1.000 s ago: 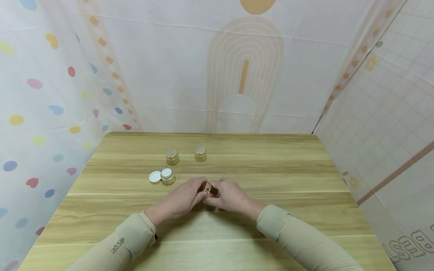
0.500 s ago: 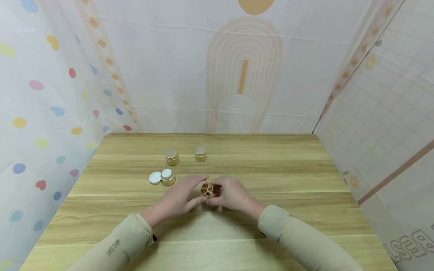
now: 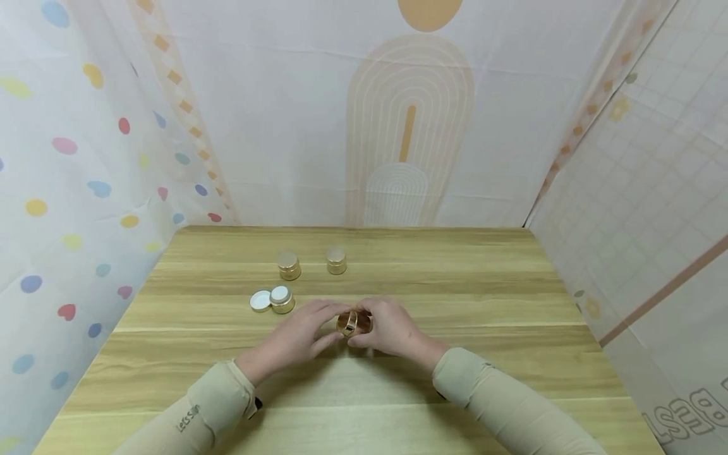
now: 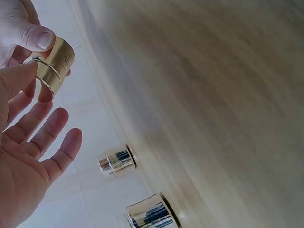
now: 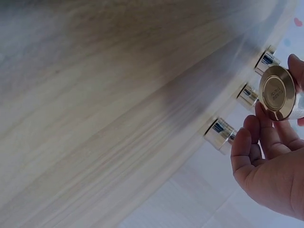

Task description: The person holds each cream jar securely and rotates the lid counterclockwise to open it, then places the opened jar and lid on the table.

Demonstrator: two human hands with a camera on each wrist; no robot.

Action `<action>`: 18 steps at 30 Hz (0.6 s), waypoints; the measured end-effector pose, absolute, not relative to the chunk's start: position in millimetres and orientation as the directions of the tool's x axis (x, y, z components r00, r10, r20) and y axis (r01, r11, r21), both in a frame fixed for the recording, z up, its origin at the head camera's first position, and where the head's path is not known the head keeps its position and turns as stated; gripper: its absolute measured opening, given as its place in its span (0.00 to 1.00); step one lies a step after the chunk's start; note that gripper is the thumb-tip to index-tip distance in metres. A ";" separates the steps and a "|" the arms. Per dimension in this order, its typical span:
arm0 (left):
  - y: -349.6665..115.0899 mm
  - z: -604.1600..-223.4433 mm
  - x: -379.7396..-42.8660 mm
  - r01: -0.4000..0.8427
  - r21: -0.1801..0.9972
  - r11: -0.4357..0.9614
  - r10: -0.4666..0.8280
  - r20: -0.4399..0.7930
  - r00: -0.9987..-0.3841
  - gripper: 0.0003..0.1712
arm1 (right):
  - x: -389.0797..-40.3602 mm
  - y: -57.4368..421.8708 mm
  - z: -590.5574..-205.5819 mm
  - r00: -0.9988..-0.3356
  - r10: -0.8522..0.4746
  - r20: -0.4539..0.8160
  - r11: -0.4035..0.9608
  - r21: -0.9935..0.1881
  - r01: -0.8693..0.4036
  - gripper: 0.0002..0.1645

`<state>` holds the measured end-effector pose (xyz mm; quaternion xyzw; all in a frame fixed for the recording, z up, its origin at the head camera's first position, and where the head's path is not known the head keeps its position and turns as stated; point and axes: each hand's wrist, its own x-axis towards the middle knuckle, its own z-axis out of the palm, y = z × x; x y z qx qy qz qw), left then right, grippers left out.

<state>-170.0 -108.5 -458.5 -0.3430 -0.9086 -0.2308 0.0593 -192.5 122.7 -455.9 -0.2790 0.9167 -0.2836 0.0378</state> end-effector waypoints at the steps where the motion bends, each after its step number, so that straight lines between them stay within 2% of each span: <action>1: -108.7 -458.5 -169.6 0.653 0.380 0.655 0.596 0.271 -0.756 0.31 | -192.0 122.4 -455.9 -0.843 -0.531 0.085 0.686 -0.541 -0.487 0.28; 9: -109.3 -458.8 -167.5 0.652 0.380 0.656 0.588 0.284 -0.757 0.30 | -190.0 120.7 -457.1 -0.845 -0.527 0.092 0.699 -0.519 -0.492 0.27; 18: -109.7 -457.6 -168.3 0.677 0.329 0.658 0.599 0.317 -0.736 0.39 | -189.6 120.5 -455.2 -0.856 -0.510 0.083 0.708 -0.525 -0.472 0.28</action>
